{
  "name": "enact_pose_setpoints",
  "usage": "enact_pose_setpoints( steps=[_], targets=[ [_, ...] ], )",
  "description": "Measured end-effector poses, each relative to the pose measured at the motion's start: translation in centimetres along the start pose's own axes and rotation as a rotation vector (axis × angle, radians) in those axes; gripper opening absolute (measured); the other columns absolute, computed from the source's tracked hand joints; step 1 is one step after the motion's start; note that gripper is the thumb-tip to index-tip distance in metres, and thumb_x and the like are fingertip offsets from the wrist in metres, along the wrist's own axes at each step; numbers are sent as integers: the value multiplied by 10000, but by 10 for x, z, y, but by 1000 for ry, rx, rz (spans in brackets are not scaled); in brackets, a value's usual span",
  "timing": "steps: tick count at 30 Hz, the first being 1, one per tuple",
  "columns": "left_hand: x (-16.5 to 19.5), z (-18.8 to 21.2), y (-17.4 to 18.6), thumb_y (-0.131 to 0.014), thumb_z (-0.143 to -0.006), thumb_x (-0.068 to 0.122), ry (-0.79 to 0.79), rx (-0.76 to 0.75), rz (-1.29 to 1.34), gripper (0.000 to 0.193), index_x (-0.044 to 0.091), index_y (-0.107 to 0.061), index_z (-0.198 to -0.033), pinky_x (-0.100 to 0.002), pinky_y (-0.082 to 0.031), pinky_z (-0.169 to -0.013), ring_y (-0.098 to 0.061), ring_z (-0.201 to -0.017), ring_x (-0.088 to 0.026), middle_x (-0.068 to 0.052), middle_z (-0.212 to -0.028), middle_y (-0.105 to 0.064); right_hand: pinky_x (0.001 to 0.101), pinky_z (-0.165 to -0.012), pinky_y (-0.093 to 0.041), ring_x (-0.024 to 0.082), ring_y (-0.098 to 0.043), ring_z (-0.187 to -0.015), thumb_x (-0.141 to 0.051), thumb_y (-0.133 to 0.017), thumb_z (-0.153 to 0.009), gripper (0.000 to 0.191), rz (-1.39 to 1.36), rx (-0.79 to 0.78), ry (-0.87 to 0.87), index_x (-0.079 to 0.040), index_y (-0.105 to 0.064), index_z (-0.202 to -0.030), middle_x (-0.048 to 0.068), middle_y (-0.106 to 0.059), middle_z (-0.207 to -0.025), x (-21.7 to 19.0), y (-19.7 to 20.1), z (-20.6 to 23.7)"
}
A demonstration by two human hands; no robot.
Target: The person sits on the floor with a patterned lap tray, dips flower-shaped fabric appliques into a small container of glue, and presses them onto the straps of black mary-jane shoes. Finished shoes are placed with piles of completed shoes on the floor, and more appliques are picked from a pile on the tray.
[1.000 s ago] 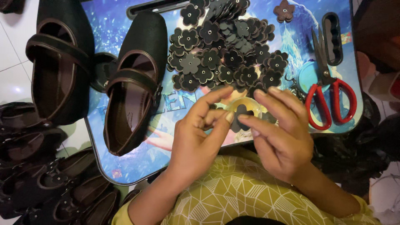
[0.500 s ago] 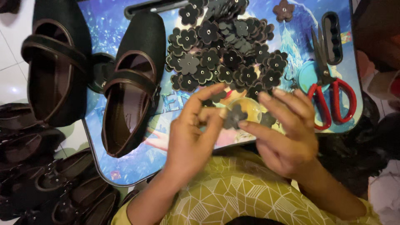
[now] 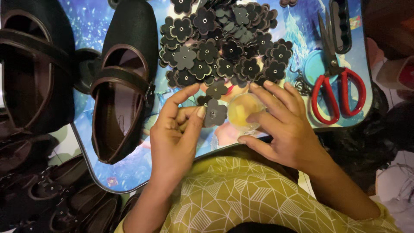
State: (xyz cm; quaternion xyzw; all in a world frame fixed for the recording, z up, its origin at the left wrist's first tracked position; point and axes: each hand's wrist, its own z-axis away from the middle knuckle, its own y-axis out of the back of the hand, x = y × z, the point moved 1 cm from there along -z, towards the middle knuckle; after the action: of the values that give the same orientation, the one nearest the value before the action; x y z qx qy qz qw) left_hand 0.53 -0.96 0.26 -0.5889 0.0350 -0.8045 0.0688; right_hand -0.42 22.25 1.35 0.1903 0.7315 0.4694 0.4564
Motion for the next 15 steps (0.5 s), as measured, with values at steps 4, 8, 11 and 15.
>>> enact_pose_setpoints(
  steps=[4,8,11,15],
  targets=[
    [0,1,1,-647,-1013,37,8,5,-30,422,47,-571,-1428,-169,-496,-743,-612,-852,-12,-25,-961,-727,583,-1199,-272,401,-434,-1420,-362,-865,-766,355,-7,-18,26,-72,-687,-865,179,-535,-1497,-2,-2,-5],
    [-1,1,1,-655,-1008,41,19,25,-72,402,49,-594,-1405,-167,-496,-730,-619,-838,-12,-23,-948,-729,591,-1199,-276,403,-436,-1422,-350,-865,-758,355,-28,-11,15,-67,-666,-837,192,-533,-1498,-2,-1,-4],
    [0,0,0,-652,-1008,42,22,18,-60,400,45,-592,-1404,-167,-501,-732,-632,-845,-12,-22,-952,-738,593,-1201,-276,400,-438,-1423,-344,-873,-751,351,-57,-1,11,-82,-644,-798,194,-533,-1502,-1,-1,-3],
    [1,-1,-2,-643,-1009,45,35,10,-28,403,39,-581,-1408,-173,-499,-713,-640,-845,-16,-24,-955,-743,576,-1219,-275,402,-432,-1438,-357,-881,-742,390,-134,11,14,-90,-598,-764,187,-535,-1503,0,2,-3]
  ],
)
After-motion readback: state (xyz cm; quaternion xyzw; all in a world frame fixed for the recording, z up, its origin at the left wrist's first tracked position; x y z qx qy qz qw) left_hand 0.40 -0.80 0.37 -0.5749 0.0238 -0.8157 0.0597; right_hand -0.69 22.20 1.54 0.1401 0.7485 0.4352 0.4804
